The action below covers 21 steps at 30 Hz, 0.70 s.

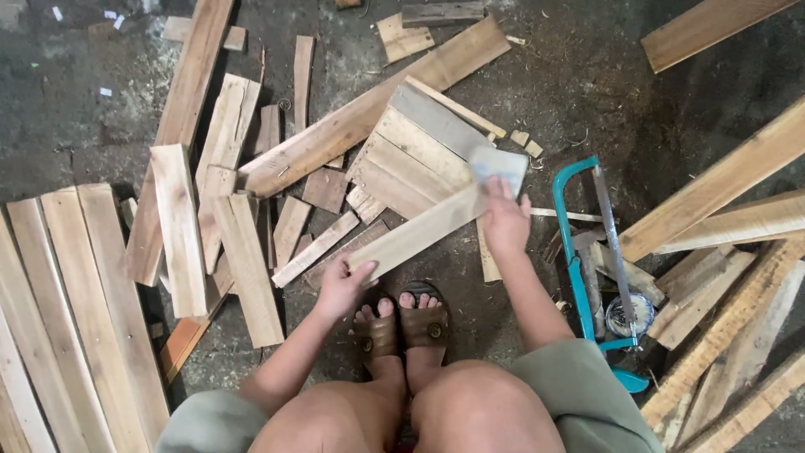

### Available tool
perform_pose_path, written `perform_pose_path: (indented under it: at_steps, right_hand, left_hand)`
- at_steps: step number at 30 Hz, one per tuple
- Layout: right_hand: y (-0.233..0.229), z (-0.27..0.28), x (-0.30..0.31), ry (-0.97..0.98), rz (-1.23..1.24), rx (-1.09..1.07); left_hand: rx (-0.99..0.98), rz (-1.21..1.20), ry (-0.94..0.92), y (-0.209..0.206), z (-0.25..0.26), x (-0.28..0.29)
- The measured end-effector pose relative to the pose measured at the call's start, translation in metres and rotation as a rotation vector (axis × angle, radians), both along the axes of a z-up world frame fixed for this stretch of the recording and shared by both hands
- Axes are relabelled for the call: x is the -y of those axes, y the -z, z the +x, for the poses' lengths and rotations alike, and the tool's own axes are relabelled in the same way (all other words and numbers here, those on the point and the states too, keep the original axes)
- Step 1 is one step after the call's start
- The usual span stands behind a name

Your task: Sanding a wooden plank with sandpaper and then sawing it with a hand saw on the floor of a workshop.

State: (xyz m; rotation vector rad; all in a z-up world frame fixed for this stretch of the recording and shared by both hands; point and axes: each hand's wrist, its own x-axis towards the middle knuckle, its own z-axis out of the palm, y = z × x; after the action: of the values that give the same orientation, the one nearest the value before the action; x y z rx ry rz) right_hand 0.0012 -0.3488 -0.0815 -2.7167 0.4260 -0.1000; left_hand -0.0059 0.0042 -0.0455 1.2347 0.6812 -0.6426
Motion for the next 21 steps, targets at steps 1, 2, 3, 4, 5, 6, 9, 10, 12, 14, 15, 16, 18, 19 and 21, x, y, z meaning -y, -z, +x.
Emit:
perform_pose_path:
  at_steps: [1, 2, 3, 4, 5, 6, 9, 10, 12, 14, 15, 16, 18, 19, 21]
  right_hand:
    - [0.000, 0.002, -0.012, -0.090, -0.127, 0.046]
    - [-0.001, 0.004, -0.024, -0.181, -0.254, 0.093]
    - [0.001, -0.001, -0.041, -0.185, -0.254, 0.091]
    - [0.003, -0.007, -0.059, -0.302, -0.083, 0.085]
    - [0.005, -0.011, -0.076, -0.418, 0.089, 0.080]
    - [-0.008, -0.010, -0.070, -0.422, 0.088, 0.079]
    - [-0.013, -0.016, -0.035, -0.376, -0.035, -0.391]
    - [0.006, -0.023, -0.008, -0.182, -0.027, -0.276]
    - [0.033, -0.032, 0.022, 0.011, -0.028, -0.162]
    - [0.050, -0.038, 0.023, -0.066, -0.035, -0.206]
    - [-0.015, -0.009, -0.015, -0.068, -0.039, -0.203]
    - [-0.088, 0.011, -0.055, 0.092, 0.256, -0.439]
    - [-0.171, 0.027, -0.093, 0.230, 0.561, -0.679]
    - [-0.177, 0.030, -0.094, 0.417, 0.775, -0.504]
    - [-0.100, 0.019, -0.063, 0.602, 0.981, -0.316]
  left_hand:
    - [0.141, 0.151, 0.192, -0.012, 0.003, 0.003]
    - [0.282, 0.301, 0.386, -0.025, 0.006, 0.006]
    - [0.279, 0.301, 0.382, -0.037, 0.005, 0.012]
    - [0.375, 0.395, 0.405, -0.049, 0.004, 0.018]
    - [0.473, 0.491, 0.426, -0.061, 0.005, 0.024]
    - [0.472, 0.491, 0.422, -0.058, 0.000, 0.024]
    - [0.472, 0.563, 0.447, -0.050, -0.008, 0.020]
    - [0.468, 0.589, 0.458, -0.047, -0.010, 0.018]
    - [0.462, 0.605, 0.464, -0.044, -0.014, 0.020]
    - [0.470, 0.625, 0.463, -0.048, -0.015, 0.022]
    - [0.472, 0.623, 0.460, -0.045, -0.015, 0.022]
    - [0.463, 0.613, 0.455, -0.042, -0.016, 0.021]
    - [0.444, 0.619, 0.436, -0.040, -0.015, 0.020]
    - [0.444, 0.602, 0.433, -0.043, -0.016, 0.020]
    - [0.444, 0.586, 0.429, -0.046, -0.015, 0.021]
